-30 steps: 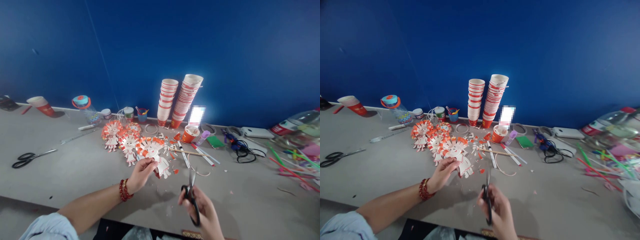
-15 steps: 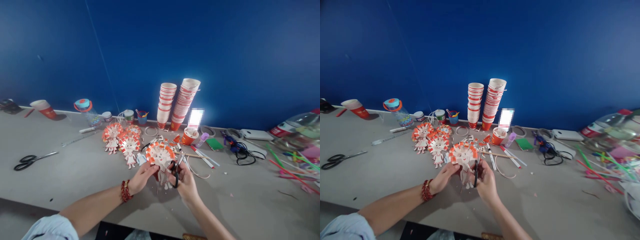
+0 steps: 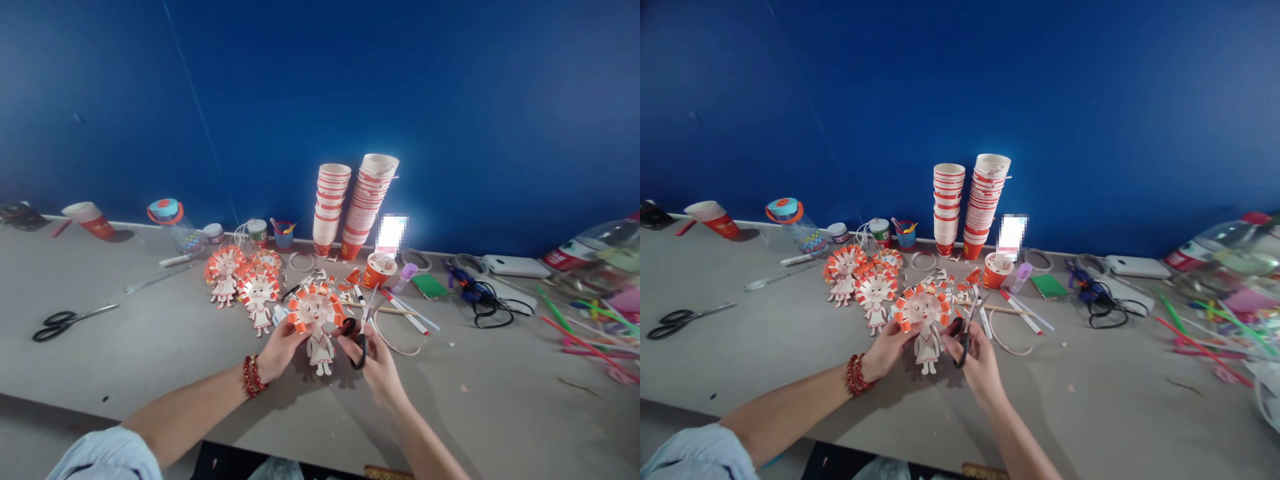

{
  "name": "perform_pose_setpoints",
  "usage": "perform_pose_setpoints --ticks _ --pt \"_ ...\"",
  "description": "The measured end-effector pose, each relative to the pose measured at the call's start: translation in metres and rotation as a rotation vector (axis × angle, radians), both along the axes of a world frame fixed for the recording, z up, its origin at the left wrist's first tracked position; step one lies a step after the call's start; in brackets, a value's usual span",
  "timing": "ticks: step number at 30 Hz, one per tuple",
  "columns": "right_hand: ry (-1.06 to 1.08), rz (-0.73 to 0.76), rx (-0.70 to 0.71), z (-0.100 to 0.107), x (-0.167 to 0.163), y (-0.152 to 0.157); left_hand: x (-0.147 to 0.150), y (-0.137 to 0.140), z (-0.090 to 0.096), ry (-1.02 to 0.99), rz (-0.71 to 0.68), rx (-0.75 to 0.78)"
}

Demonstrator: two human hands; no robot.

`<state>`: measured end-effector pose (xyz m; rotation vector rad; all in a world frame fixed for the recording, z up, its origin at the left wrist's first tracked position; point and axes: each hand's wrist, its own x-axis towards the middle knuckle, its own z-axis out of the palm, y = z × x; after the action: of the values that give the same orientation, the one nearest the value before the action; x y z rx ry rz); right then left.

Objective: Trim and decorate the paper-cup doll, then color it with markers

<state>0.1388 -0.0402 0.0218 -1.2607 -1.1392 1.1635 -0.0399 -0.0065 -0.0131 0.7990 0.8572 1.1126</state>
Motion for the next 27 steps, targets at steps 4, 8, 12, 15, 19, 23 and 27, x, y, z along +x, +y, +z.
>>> perform_pose_setpoints --ticks 4,8,12,15,19,23,27 --pt "-0.267 0.064 0.051 -0.006 0.029 -0.003 -0.002 0.002 -0.001 0.027 0.037 0.001" --pt "-0.836 0.144 0.103 -0.012 0.057 -0.019 -0.003 0.003 0.007 0.075 -0.022 0.037" --pt "-1.179 0.239 0.052 -0.005 0.065 -0.035 -0.003 0.002 0.015 0.069 -0.095 0.047" --pt "-1.35 0.271 0.02 0.002 0.06 -0.038 -0.003 0.002 0.016 0.096 -0.108 0.068" --pt "-1.42 0.301 -0.073 0.006 0.055 -0.033 -0.002 0.002 0.016 0.159 -0.07 0.085" --pt "-1.347 0.408 -0.106 0.017 0.06 -0.026 -0.002 0.001 0.017 0.175 -0.128 0.125" --pt "-1.108 0.466 -0.056 0.031 0.059 -0.008 0.001 0.0 0.014 0.216 -0.157 0.148"
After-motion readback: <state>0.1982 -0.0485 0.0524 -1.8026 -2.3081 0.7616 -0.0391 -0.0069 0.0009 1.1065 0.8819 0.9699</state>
